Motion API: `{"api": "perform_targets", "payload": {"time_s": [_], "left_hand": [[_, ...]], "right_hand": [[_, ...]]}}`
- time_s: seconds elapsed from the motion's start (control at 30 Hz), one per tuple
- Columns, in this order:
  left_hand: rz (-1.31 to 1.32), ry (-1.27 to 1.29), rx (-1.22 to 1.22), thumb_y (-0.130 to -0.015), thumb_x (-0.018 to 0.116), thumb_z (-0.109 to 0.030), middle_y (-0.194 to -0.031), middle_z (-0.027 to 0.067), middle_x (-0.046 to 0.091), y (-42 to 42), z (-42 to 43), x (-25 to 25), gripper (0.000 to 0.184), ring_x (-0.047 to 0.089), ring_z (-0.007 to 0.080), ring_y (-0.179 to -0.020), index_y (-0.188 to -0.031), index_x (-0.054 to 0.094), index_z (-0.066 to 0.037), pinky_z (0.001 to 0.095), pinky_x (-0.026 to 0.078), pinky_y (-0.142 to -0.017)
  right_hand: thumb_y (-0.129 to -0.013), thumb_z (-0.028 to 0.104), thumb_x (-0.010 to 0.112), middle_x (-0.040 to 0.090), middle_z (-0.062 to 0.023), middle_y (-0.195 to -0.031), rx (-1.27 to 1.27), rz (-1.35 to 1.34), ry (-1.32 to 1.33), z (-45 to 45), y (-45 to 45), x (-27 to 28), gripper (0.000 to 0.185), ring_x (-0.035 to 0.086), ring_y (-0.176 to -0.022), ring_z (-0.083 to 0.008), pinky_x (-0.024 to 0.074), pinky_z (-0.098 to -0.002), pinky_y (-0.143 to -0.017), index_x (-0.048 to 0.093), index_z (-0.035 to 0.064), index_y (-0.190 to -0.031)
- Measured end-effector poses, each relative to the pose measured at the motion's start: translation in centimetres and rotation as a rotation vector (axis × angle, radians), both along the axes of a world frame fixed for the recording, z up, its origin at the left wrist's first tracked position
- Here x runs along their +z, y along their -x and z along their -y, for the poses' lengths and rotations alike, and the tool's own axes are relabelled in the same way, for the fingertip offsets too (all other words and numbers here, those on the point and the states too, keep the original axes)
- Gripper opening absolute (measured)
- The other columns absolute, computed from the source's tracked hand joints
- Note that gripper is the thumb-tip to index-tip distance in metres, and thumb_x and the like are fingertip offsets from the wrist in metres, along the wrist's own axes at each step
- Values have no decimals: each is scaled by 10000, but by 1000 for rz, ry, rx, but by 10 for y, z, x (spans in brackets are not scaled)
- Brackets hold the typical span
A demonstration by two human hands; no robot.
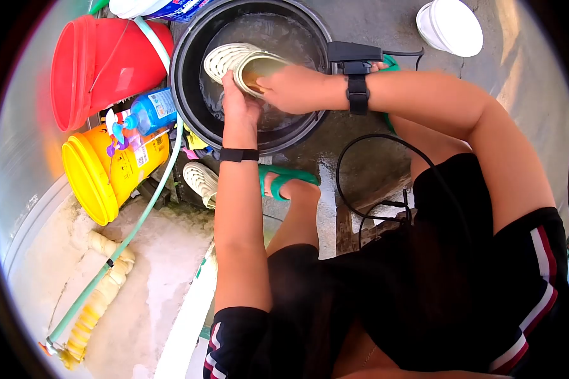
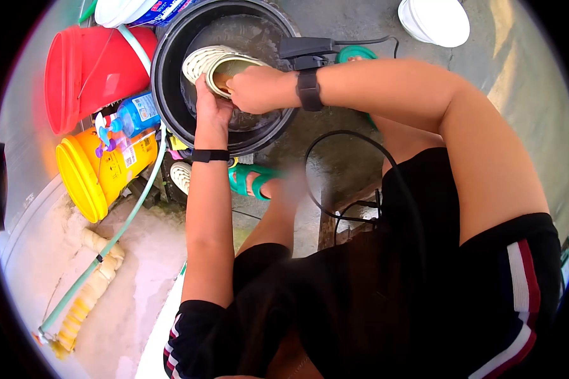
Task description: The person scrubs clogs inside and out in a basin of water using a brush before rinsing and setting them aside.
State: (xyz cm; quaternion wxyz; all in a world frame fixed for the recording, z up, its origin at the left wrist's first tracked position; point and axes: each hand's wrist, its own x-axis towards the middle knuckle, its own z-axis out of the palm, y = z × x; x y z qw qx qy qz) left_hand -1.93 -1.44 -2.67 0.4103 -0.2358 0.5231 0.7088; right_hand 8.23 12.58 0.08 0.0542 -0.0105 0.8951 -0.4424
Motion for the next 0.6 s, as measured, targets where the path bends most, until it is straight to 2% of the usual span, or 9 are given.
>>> {"api": "perform_targets", "payload": {"time_s": [0.03, 0.07, 0.13, 0.17, 0.27, 0.3, 0.4, 0.5, 0.6], "left_hand": [[-29, 41, -3, -999, 504, -443, -1230, 103, 660, 1, 1, -4, 476, 640, 276, -1111, -1287, 588, -73, 499, 517, -943], [-58, 82, -9, -1002, 476, -474, -1218, 81, 678, 1, 1, -10, 468, 652, 270, -1093, -1263, 612, -111, 490, 527, -915], [-177, 118, -23, -975, 553, -425, -1166, 81, 688, -8, -3, -21, 434, 664, 256, -1059, -1250, 616, -95, 477, 537, -888], [-197, 102, -22, -939, 616, -407, -1197, 98, 661, -2, -1, -24, 463, 636, 278, -1104, -1270, 596, -85, 510, 511, -922], [-49, 126, -71, -917, 640, -422, -1279, 119, 612, 4, 5, -2, 513, 589, 310, -1170, -1305, 570, -92, 562, 464, -968], [-42, 66, -85, -893, 671, -417, -1342, 123, 566, 8, 11, -6, 559, 549, 334, -1216, -1332, 545, -96, 598, 423, -995], [-112, 143, 0, -900, 685, -318, -1237, 134, 628, 33, 21, -15, 500, 634, 309, -1086, -1306, 555, -59, 537, 519, -873], [-160, 153, 129, -951, 688, -277, -1222, 168, 640, 46, 22, -29, 472, 659, 311, -1068, -1301, 544, 5, 500, 550, -880], [-139, 164, 160, -979, 659, -245, -1204, 178, 655, 59, 28, -38, 446, 679, 318, -1017, -1287, 544, 56, 465, 563, -877]], "right_hand": [[-902, 196, 529, 699, -249, -799, -51, -112, 26, 5, -3, -9, 256, 692, -726, -431, 558, -526, -676, 686, 3, -957], [-902, 196, 529, 699, -251, -804, -67, -71, -13, 4, 0, -14, 255, 691, -732, -434, 556, -529, -679, 685, 2, -957], [-901, 196, 530, 699, -253, -813, -112, 13, -86, -5, 10, -2, 253, 690, -743, -440, 552, -537, -686, 682, 1, -958], [-940, 223, 474, 673, -267, -871, -59, 101, -114, -9, 18, 3, 257, 658, -818, -464, 526, -548, -766, 641, 81, -1073], [-947, 241, 472, 674, -270, -871, -13, 58, -74, -8, 15, -2, 262, 659, -808, -465, 528, -545, -764, 629, 104, -1106], [-942, 243, 500, 674, -261, -900, -45, 157, -42, -11, 10, 6, 292, 656, -827, -456, 525, -539, -780, 632, 117, -1170], [-937, 240, 532, 671, -237, -935, 32, 121, -63, -26, -24, 29, 333, 654, -864, -436, 523, -520, -802, 646, 126, -1228], [-937, 240, 555, 662, -222, -944, 267, 258, -169, -48, -39, 56, 362, 651, -895, -424, 523, -509, -810, 648, 122, -1267], [-946, 232, 554, 659, -222, -934, 280, 262, -256, -74, -42, 84, 357, 651, -904, -415, 520, -500, -818, 650, 102, -1265]]}}
